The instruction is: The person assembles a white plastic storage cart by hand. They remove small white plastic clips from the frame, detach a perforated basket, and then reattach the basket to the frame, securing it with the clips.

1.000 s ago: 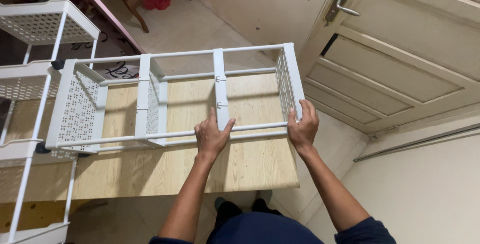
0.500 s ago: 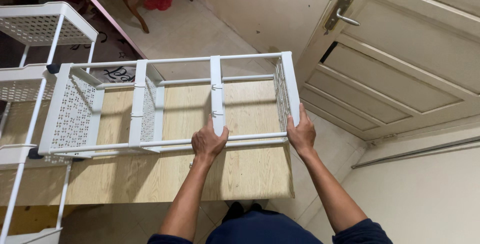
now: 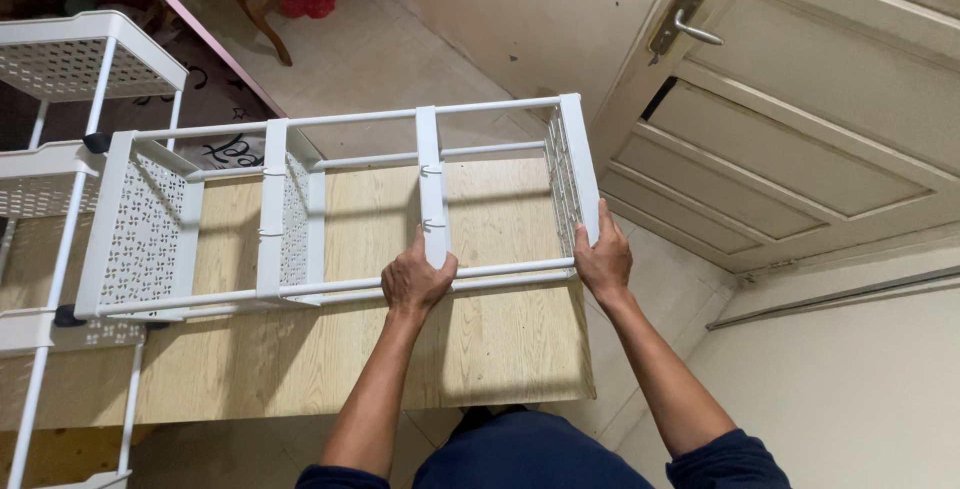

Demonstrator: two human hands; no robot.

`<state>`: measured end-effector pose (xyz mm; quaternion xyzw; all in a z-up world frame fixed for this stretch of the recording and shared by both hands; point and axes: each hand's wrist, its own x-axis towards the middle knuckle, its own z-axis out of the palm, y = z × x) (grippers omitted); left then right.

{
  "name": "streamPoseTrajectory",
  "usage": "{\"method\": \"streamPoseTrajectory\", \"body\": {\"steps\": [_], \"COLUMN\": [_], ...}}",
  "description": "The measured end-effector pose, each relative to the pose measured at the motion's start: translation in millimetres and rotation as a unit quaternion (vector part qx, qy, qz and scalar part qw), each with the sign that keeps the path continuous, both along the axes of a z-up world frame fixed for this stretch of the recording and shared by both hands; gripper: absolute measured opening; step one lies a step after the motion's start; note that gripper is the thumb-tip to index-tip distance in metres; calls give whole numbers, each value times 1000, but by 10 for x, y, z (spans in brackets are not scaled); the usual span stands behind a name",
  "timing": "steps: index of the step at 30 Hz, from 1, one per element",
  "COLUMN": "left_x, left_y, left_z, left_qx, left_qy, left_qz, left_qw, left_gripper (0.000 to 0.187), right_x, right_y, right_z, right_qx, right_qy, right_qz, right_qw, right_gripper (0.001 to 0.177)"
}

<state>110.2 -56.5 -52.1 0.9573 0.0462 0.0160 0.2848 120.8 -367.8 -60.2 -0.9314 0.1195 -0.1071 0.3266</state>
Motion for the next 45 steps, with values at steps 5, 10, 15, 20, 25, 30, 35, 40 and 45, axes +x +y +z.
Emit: {"method": "streamPoseTrajectory", "body": {"steps": [5,10,15,20,25,30,35,40,45], "left_x": [1,-23,-29,-77,-135,-150,-142,-130,-53], "left_y": [2,4,-21,-61,-142,-325,-665,-1102,-1500], "left_z": [2,32,107,125,15,-25,47,146,159], "left_qx": [3,-4,8,-12,24,31,-39,-64,-101], "left_qy": [6,8,31,-38,-176,-258,-251,-192,-165], "left_qz": [-3,-8,-9,-24,-70,-129,-222,-306,-307], "left_qw": [1000,1000,999,999,982,957,941,930,932], "left_gripper": [80,80,89,96,85,54,37,32,34], "right_x": [-6,-29,-29,-52,-75,-126,-185,-186,-113], "right_y": [3,3,-21,-114,-231,-331,-478,-573,-774], "right_z": [7,11,19,-18,-207,-431,-608,-742,-797], "right_qx": [8,3,43,142,263,355,377,452,496], "right_qy": [23,15,13,-44,0,-16,19,49,102], "right_qz": [-5,-2,-9,-1,-29,-22,-15,18,74], "right_qw": [1000,1000,999,989,964,934,926,890,859], "right_gripper": [67,67,66,52,41,37,35,34,38]}}
